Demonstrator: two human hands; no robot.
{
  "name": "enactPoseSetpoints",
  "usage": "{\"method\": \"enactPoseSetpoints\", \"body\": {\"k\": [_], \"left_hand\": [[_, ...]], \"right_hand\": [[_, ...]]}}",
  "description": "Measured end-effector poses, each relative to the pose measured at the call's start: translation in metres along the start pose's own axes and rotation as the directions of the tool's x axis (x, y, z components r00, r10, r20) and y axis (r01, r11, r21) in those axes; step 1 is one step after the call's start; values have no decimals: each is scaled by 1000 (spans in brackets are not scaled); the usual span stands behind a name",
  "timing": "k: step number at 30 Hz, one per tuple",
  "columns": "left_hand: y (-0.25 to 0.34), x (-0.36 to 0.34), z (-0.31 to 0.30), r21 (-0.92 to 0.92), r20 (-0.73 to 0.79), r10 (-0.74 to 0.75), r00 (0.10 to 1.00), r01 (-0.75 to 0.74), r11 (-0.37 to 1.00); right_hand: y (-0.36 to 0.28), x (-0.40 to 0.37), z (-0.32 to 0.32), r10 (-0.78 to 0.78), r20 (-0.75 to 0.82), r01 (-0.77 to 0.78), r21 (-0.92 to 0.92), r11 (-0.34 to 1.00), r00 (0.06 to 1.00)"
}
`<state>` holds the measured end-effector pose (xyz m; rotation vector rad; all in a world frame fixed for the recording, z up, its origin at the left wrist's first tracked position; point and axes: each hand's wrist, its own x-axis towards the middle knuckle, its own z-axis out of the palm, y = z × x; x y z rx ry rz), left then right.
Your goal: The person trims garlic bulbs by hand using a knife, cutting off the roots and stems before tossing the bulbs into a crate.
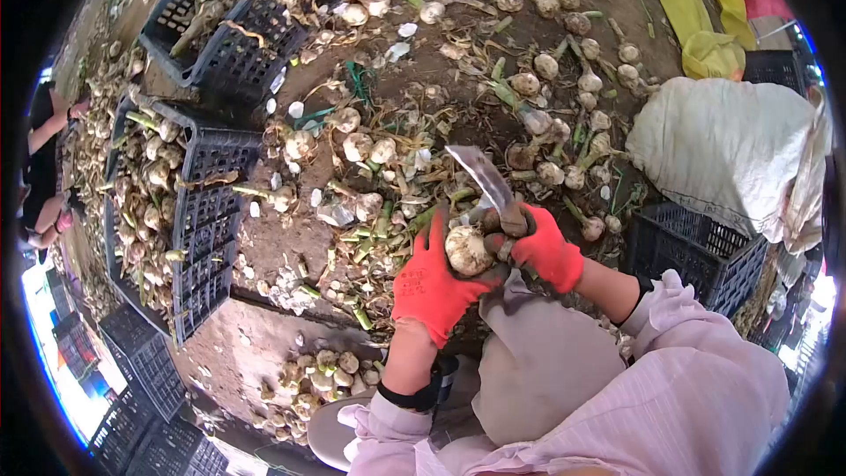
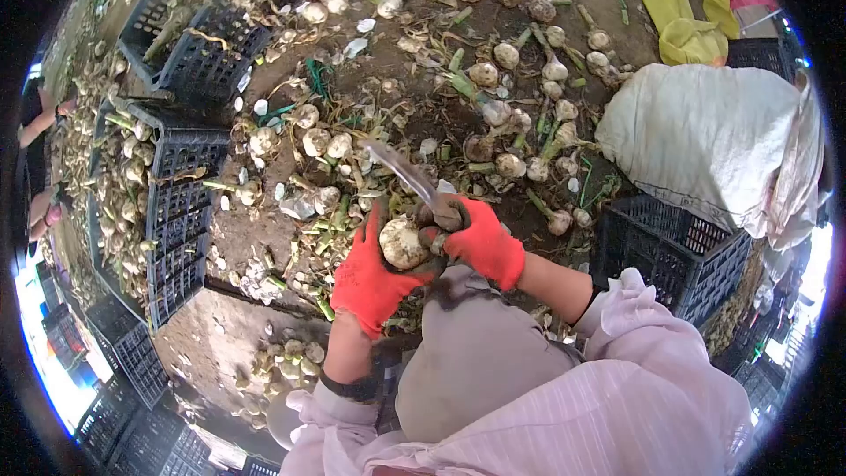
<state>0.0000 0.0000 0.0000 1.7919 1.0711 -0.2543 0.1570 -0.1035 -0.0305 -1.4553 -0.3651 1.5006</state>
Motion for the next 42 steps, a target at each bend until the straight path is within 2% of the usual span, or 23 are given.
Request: {"method": "enactPoseSetpoints", "body": {"k": [2,5,6,8,9,11,12,14,15,16,19,20,21,22,23,26,29,33,36,38,39,40,42], "left_hand": [[-1,-2,5,-51,40,7,999,-4,999],[-19,7,-3,-226,216,-6,976,56,973],[-26,9,3,-457,345,16,938,153,876],[-42,9,22,-634,301,148,942,82,769],[-38,9,23,-712,267,211,940,44,701],[-11,3,11,-267,176,-3,984,51,962],[0,-1,6,-13,93,-93,991,95,995],[-22,2,27,-438,52,46,998,-18,899],[-27,3,33,-620,8,109,994,-80,781],[-30,2,39,-846,-26,183,983,-120,520],[-43,2,33,-633,-112,313,943,-311,709],[-40,-3,30,-351,-124,341,932,-362,864],[-34,-9,23,-209,-43,356,934,-357,911],[-29,-14,17,-60,41,360,932,-357,932],[-27,-16,14,94,125,354,927,-366,926],[-32,-15,24,256,91,564,821,-566,783],[-29,-16,23,355,100,650,753,-638,684],[-22,-25,9,340,220,611,761,-647,683],[-29,-50,-24,473,285,702,652,-733,489],[-61,-76,-49,577,237,405,883,-464,673],[-91,-87,-61,671,216,98,971,-220,708],[-139,-95,-71,672,259,-209,943,-21,740],[-176,-116,-89,765,66,-651,756,380,519]], "right_hand": [[-16,-12,3,-42,-17,40,-137,990,999],[-32,1,22,-296,139,327,-446,833,945],[-30,-1,20,-350,149,376,-489,787,925],[-19,0,18,-464,183,480,-558,677,867],[-13,1,18,-456,133,459,-486,744,880],[-1,4,22,-426,40,416,-319,851,904],[0,3,22,-330,-6,322,-193,927,944],[0,2,22,-110,-51,114,77,990,993],[1,1,21,-138,-9,138,67,988,990],[2,0,19,-163,32,161,58,985,986],[-16,-2,13,-124,109,125,2,992,986],[-32,-2,9,-91,122,94,-22,995,988],[-56,2,-4,111,78,-83,-305,949,991],[-56,9,-14,-5,133,86,-609,789,991],[-54,14,-21,-98,221,240,-824,514,970],[-58,15,-11,68,374,341,-897,282,925],[-56,23,-1,123,441,411,-887,211,889],[-53,29,0,183,452,412,-884,220,873],[0,45,-61,200,174,187,-981,-47,964],[-5,46,-58,62,62,58,-996,71,996],[-2,41,-54,17,-9,-11,-989,147,1000],[4,52,-51,64,16,-3,-955,297,998],[20,74,-27,26,77,54,-866,498,997]]}}
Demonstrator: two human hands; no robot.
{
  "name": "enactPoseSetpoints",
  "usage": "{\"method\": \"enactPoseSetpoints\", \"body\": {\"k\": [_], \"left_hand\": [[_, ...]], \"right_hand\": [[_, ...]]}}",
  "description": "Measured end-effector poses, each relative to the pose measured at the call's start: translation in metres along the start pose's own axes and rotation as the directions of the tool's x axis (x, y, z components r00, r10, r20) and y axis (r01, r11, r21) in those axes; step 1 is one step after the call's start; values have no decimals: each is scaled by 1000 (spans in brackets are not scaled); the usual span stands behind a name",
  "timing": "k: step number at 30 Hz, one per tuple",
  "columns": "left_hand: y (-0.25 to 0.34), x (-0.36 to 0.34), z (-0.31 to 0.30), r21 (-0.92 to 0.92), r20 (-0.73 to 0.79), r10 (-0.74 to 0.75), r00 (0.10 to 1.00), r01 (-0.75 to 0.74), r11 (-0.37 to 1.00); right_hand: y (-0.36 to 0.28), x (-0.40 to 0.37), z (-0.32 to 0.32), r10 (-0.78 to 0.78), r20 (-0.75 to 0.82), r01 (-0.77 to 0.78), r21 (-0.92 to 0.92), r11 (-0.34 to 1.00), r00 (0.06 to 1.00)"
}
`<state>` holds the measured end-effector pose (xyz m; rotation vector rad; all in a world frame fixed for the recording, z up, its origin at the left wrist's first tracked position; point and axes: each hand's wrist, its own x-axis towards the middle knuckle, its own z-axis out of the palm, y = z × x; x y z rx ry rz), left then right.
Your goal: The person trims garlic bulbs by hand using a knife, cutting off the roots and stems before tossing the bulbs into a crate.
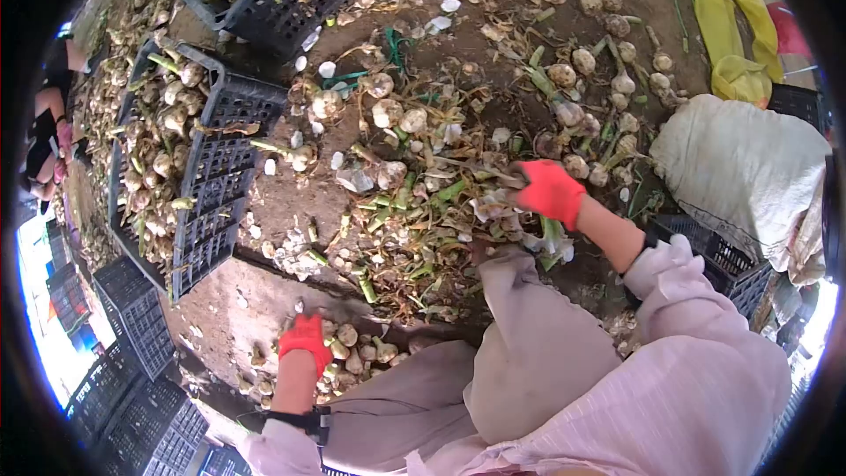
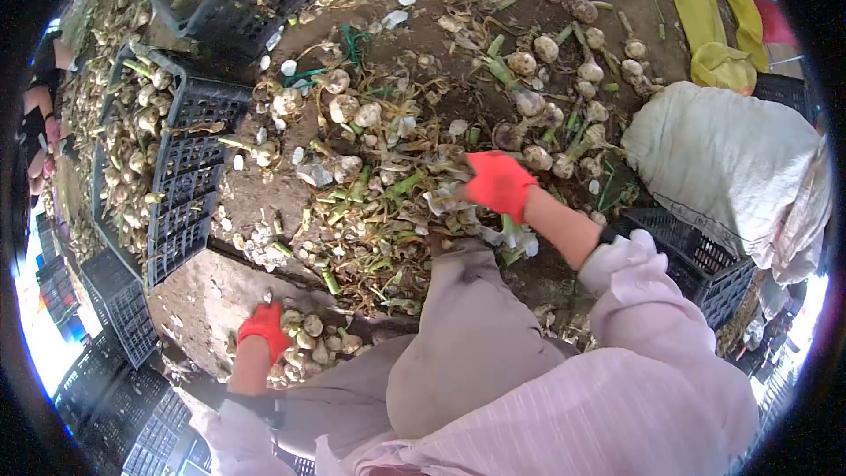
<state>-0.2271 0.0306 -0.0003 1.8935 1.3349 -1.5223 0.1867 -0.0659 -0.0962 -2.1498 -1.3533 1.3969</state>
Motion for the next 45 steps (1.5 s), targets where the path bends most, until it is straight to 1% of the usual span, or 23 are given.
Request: {"method": "enactPoseSetpoints", "body": {"k": [3,5,6,8,9,10,11,13,16,19,23,24,27,29,31,32,35,36,39,40,43,44,45], "left_hand": [[3,22,4,171,127,25,992,-46,984],[48,31,-32,-178,-77,226,971,-236,955],[71,49,-34,-227,-297,348,889,-419,879],[131,68,-65,-459,-530,259,808,-530,713],[158,78,-80,-512,-548,168,820,-487,708],[183,102,-78,-482,-634,97,767,-490,727],[201,114,-88,-440,-509,93,856,-352,826],[222,124,-84,-375,-507,56,860,-279,884],[232,125,-89,-458,-419,-28,907,-184,870],[237,114,-90,-498,-415,-68,907,-164,852],[226,114,-62,-383,-492,184,851,-402,832],[224,115,-53,-335,-485,208,849,-401,853],[216,108,-34,-401,-534,190,824,-445,801],[218,97,-22,-360,-569,170,805,-429,829],[222,97,-20,-578,-484,46,874,-359,732],[220,102,-17,-674,-547,-11,837,-432,599],[209,92,-18,-804,-563,-254,786,-448,392],[195,112,-10,-814,-563,-196,803,-498,298],[187,65,-35,-816,-536,-302,788,-393,424],[182,81,-32,-808,-586,-188,788,-547,220],[197,101,-39,-700,-677,-153,720,-565,436],[207,66,-59,-782,-546,-62,835,-482,394],[210,91,-53,-658,-575,-48,816,-427,620]], "right_hand": [[-26,49,34,21,6,-22,164,986,1000],[-20,78,53,50,-63,-23,384,923,997],[-18,85,57,73,-94,-18,486,874,993],[-33,70,36,122,-132,-35,524,851,984],[-36,60,28,151,-151,-46,542,839,977],[-26,52,27,108,-203,28,572,820,973],[-18,42,22,120,-221,21,545,838,968],[-5,19,11,132,-253,8,487,873,959],[5,-12,5,313,-155,-153,624,766,937],[29,-17,26,214,-295,-4,578,816,931],[27,-43,23,245,-202,-33,704,709,948],[27,-53,22,244,-218,-2,742,670,945],[60,-91,21,236,-379,45,602,797,895],[80,-123,23,344,-329,15,742,670,880],[94,-149,23,358,-374,52,750,659,855],[104,-160,31,332,-479,164,734,659,813],[111,-206,27,462,-193,53,953,298,866],[121,-214,34,468,-259,75,923,377,845],[146,-230,53,458,-390,88,829,552,799],[151,-237,56,443,-379,66,814,577,812],[130,-229,33,481,-330,-12,815,579,812],[118,-218,27,498,-301,-40,824,564,813],[118,-206,23,469,-329,-15,806,592,820]]}}
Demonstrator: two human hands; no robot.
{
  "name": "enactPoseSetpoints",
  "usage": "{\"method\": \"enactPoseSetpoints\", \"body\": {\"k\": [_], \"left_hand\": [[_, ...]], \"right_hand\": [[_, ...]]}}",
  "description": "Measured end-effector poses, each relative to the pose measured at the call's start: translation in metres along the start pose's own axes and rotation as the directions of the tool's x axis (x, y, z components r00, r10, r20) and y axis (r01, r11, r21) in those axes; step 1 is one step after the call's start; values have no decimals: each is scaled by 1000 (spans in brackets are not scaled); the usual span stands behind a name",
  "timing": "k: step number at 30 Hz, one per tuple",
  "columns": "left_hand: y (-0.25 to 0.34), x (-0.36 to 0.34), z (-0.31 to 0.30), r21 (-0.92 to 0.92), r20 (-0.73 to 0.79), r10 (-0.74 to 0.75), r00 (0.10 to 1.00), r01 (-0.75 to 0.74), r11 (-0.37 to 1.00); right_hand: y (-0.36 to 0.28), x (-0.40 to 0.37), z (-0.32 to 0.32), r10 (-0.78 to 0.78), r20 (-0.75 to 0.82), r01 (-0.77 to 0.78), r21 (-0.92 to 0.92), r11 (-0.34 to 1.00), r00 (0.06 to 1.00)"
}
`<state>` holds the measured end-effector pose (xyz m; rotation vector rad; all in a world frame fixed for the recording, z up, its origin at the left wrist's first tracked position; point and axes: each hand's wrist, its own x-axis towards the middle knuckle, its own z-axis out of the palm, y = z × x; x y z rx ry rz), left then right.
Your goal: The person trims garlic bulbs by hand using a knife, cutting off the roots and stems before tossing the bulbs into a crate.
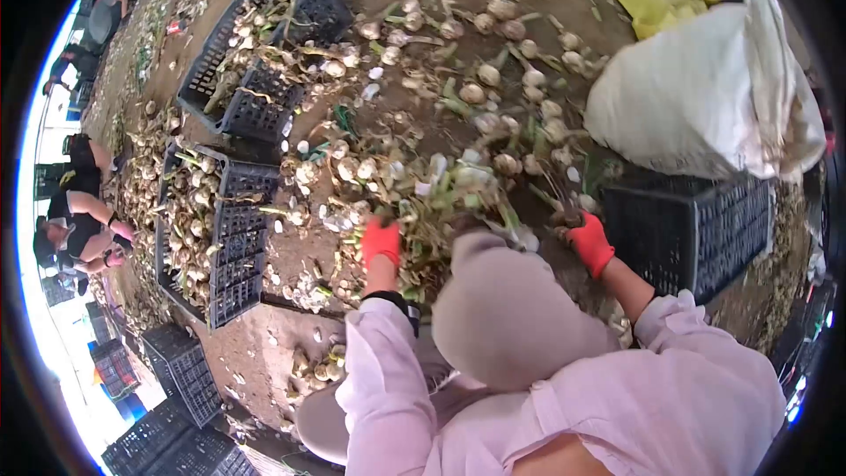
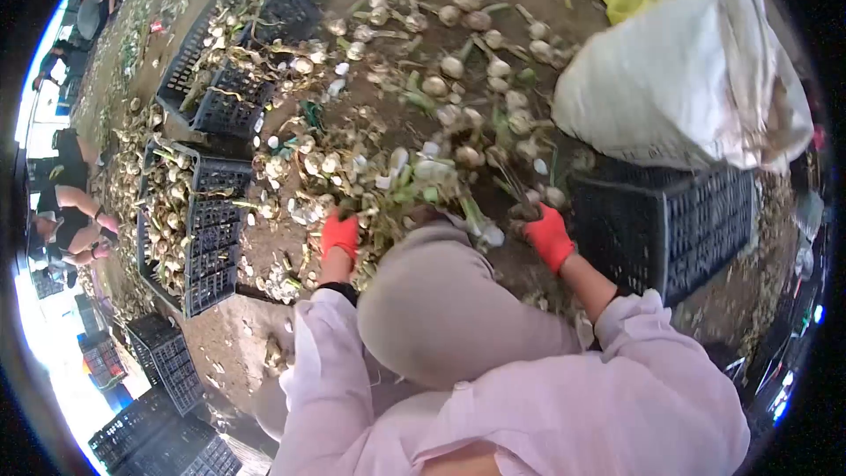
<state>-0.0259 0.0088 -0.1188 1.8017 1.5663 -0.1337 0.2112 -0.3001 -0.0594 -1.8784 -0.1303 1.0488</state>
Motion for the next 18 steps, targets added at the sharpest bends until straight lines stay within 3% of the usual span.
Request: {"method": "enactPoseSetpoints", "body": {"k": [2,5,8,12,13,14,15,16,18], "left_hand": [[0,15,14,344,139,85,987,-128,930],[-1,35,30,565,370,-75,926,-160,810],[5,35,10,462,440,-77,895,-152,874],[3,28,-25,436,404,111,908,-298,849],[3,26,-42,305,346,159,925,-271,913],[8,34,-63,154,457,39,889,-122,980],[25,29,-93,-9,382,-10,924,15,1000],[34,28,-117,-180,317,-71,946,133,975],[25,44,-141,-590,190,-32,981,140,795]], "right_hand": [[-6,27,9,-83,30,84,-28,996,996],[-35,57,34,-81,59,76,87,993,995],[-38,84,49,-70,60,71,-26,997,996],[-50,84,70,-85,123,70,120,990,989],[-46,87,72,-80,130,70,79,994,988],[-45,88,72,-94,143,85,67,994,985],[-46,85,73,-104,154,96,56,994,983],[-47,84,72,-111,160,105,46,993,981],[-43,85,75,-135,159,127,60,990,978]]}}
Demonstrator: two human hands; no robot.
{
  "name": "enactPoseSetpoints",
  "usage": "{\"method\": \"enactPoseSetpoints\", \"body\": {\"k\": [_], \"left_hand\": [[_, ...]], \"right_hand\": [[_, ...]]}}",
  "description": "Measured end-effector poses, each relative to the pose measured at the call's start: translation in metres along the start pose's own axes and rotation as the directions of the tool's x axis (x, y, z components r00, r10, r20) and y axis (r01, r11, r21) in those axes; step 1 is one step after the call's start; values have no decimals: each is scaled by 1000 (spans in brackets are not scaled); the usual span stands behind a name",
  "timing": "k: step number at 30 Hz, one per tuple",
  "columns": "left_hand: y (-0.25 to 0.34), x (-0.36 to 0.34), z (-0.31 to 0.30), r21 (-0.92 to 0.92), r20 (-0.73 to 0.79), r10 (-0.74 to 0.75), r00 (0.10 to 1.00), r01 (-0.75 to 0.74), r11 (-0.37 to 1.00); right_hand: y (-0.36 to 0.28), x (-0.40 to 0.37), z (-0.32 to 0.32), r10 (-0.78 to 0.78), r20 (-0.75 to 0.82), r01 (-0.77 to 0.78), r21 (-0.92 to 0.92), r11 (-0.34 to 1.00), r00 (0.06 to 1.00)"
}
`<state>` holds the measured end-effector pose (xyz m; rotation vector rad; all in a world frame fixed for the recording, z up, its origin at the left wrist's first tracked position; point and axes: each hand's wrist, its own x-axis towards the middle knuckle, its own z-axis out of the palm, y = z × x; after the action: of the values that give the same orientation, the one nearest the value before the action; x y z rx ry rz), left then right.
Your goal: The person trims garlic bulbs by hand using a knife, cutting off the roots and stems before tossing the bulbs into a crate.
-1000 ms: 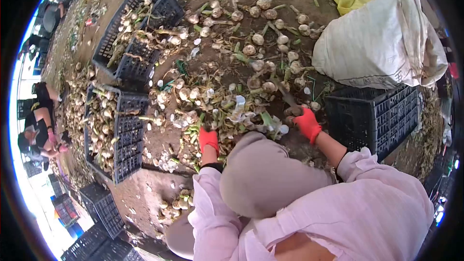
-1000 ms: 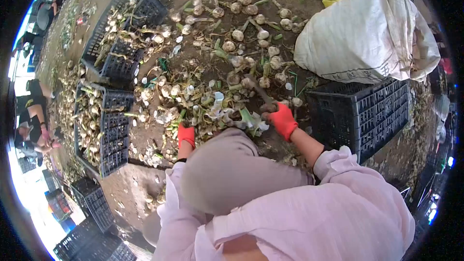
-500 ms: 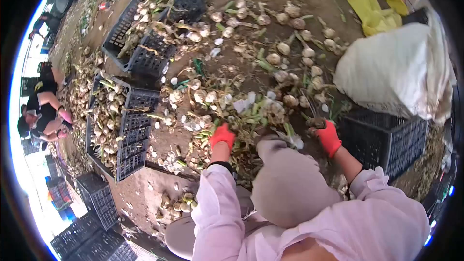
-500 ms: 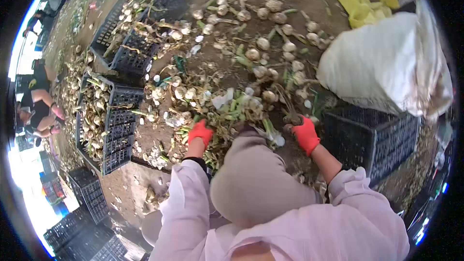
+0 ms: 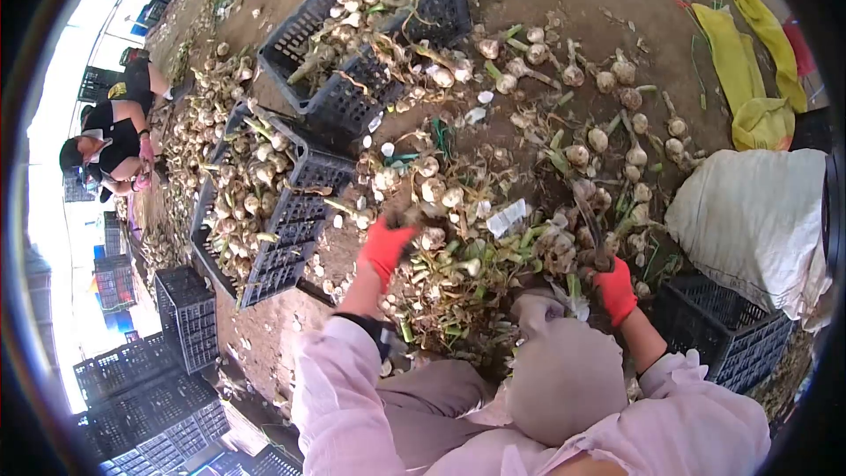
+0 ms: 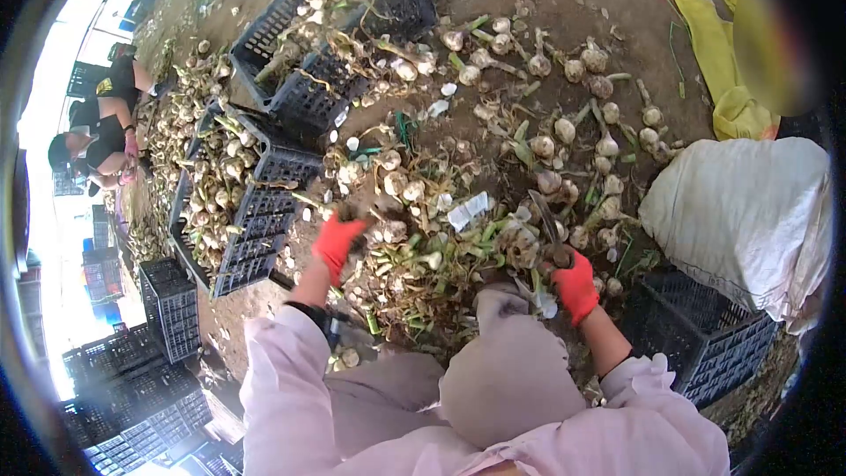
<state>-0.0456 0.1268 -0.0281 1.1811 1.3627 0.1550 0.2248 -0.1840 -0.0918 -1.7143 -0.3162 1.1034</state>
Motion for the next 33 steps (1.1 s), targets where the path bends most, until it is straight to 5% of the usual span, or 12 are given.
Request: {"method": "enactPoseSetpoints", "body": {"k": [4,7,11,15,18,21,24,27,28,30,32,33], "left_hand": [[2,13,-7,105,-10,-74,997,75,992],[-40,18,44,466,266,-27,964,-104,879],[-105,21,117,892,405,-35,914,-387,235],[-112,29,132,898,360,-72,930,-324,298],[-71,18,96,819,310,-79,948,-224,528],[-20,19,39,-1,324,-30,946,32,999],[52,37,-26,-410,29,124,992,-101,907],[138,74,-100,-573,1,349,937,-285,768],[152,90,-130,-430,-118,525,843,-520,738],[192,126,-187,-574,-225,483,846,-515,636],[241,82,-135,-655,-398,337,853,-522,547],[235,87,-149,-569,-351,532,771,-627,533]], "right_hand": [[-13,1,4,56,16,-54,-93,994,998],[6,5,7,14,28,-9,-163,987,1000],[11,1,19,12,48,-5,-135,991,999],[4,-4,13,140,-26,-142,-124,982,990],[-3,1,3,109,-86,-113,-52,992,990],[2,15,-16,50,-159,-57,-38,998,986],[-5,31,-41,29,-227,-25,21,999,974],[16,70,-78,-1,-352,-28,-78,997,936],[12,83,-86,-35,-409,-11,-109,994,912],[1,115,-101,14,-495,-8,15,1000,869],[-9,152,-121,32,-541,13,79,997,840],[-15,172,-131,-41,-558,38,-18,999,829]]}}
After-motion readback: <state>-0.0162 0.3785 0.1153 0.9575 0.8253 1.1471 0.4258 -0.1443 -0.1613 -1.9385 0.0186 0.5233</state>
